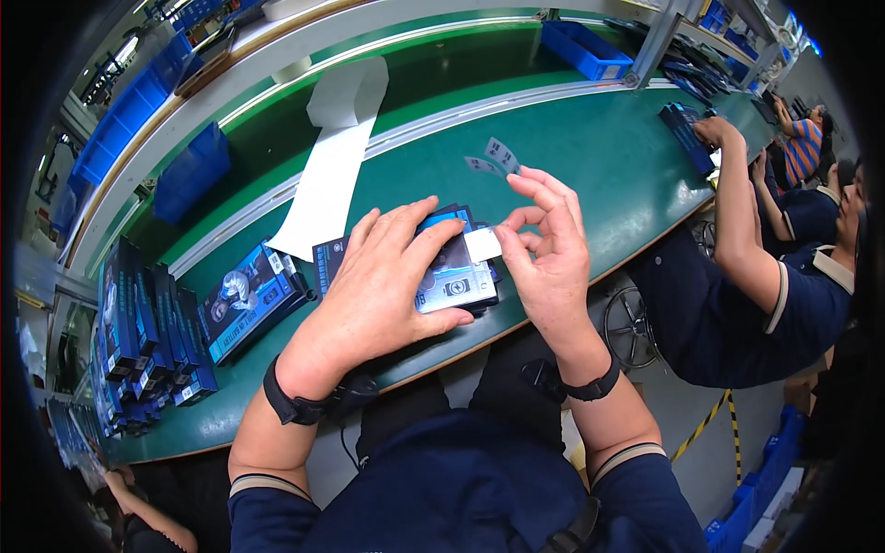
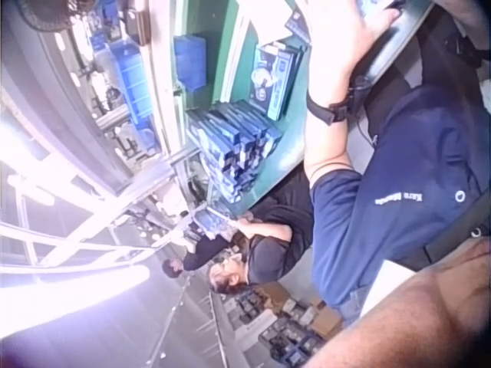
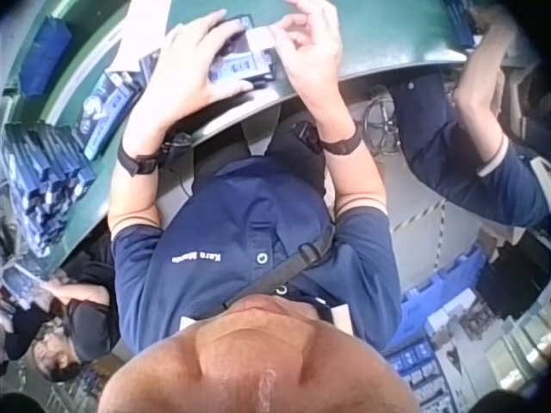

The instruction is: Apply small label stickers to product packaging on an assembly line.

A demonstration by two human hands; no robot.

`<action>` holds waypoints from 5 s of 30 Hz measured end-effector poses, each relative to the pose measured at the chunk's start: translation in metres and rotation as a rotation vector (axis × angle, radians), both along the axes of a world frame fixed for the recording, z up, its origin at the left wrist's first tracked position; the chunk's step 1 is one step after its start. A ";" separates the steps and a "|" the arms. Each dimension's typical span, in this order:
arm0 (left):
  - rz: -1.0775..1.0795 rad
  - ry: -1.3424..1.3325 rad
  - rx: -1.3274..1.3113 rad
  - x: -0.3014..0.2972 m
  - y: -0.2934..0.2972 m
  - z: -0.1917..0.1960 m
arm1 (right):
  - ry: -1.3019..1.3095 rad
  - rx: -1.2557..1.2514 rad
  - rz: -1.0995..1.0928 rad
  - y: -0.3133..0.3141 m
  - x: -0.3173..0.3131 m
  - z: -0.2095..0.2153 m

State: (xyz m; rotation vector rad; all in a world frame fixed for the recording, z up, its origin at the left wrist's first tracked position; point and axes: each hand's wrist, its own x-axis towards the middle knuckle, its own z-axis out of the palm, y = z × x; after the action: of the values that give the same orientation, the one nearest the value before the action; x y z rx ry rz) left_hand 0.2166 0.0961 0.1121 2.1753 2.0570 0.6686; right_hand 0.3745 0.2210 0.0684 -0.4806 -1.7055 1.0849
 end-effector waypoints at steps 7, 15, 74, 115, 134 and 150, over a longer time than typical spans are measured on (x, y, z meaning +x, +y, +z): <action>-0.029 -0.003 0.009 -0.001 0.001 -0.001 | -0.040 0.014 0.003 0.002 0.001 -0.001; -0.036 0.006 0.117 0.007 -0.004 0.009 | -0.148 0.075 -0.071 0.007 0.009 0.003; -0.155 -0.083 -0.107 -0.021 0.025 -0.037 | -0.138 -0.253 0.022 0.016 0.016 -0.040; -0.100 -0.260 0.415 0.027 -0.030 -0.015 | 0.519 -0.846 0.748 -0.052 -0.001 0.036; 0.351 0.421 0.096 -0.043 -0.055 0.060 | -0.611 0.508 -0.826 0.141 0.058 -0.029; 0.178 0.212 -0.046 -0.074 -0.052 0.008 | -0.342 0.238 0.343 0.018 0.032 -0.026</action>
State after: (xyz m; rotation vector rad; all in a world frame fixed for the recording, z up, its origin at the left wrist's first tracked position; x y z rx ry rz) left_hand 0.1427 0.0443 0.1198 2.1375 2.3662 0.4142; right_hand 0.4062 0.2392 0.0429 -0.2327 -2.2489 1.0607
